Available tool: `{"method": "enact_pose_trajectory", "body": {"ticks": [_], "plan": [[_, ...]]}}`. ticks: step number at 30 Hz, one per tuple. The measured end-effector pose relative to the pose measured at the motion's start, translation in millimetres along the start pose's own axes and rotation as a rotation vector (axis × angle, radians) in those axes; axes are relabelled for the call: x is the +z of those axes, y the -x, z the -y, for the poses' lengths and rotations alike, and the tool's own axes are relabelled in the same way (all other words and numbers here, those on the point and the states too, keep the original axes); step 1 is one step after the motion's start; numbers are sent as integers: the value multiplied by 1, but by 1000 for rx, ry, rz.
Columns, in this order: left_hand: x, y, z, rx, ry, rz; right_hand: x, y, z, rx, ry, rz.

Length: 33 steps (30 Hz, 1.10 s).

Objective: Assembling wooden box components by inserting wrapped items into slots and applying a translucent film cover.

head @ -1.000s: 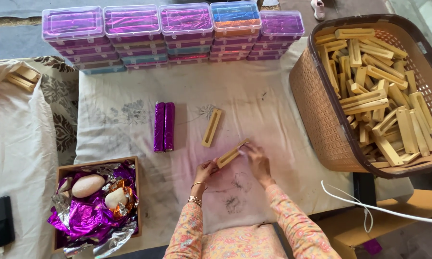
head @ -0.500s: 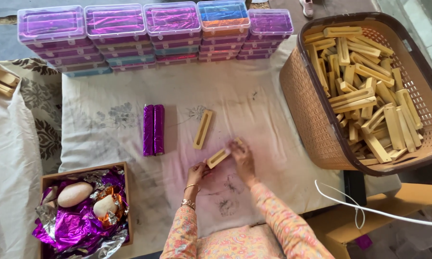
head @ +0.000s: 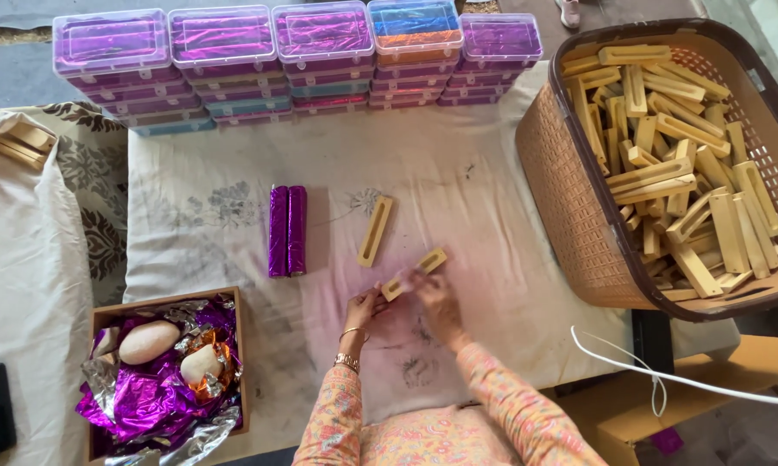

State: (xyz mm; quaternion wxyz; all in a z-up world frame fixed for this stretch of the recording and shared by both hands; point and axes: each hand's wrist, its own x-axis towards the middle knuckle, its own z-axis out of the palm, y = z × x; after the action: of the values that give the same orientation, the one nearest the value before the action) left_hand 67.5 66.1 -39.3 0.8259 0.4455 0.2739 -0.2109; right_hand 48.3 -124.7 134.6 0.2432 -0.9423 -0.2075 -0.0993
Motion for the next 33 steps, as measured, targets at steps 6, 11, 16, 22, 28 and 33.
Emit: {"method": "enact_pose_trajectory", "body": {"ticks": [6,11,16,22,28,33], "plan": [[8,12,-12,-15,-33,4,-3,-14,-26,54,60,-193],[4,11,-9,-41,13,-17,29,7,28,155,-36,-77],[2,10,-6,15,-21,-3,9,12,7,37,-61,-42],[11,20,-18,-1,-44,25,-33,-16,-16,95,-2,-166],[-22,-25,24,38,-6,45,18,-1,42,227,-24,-11],[-9,-3,9,58,66,62,11,-6,13,25,11,24]]}}
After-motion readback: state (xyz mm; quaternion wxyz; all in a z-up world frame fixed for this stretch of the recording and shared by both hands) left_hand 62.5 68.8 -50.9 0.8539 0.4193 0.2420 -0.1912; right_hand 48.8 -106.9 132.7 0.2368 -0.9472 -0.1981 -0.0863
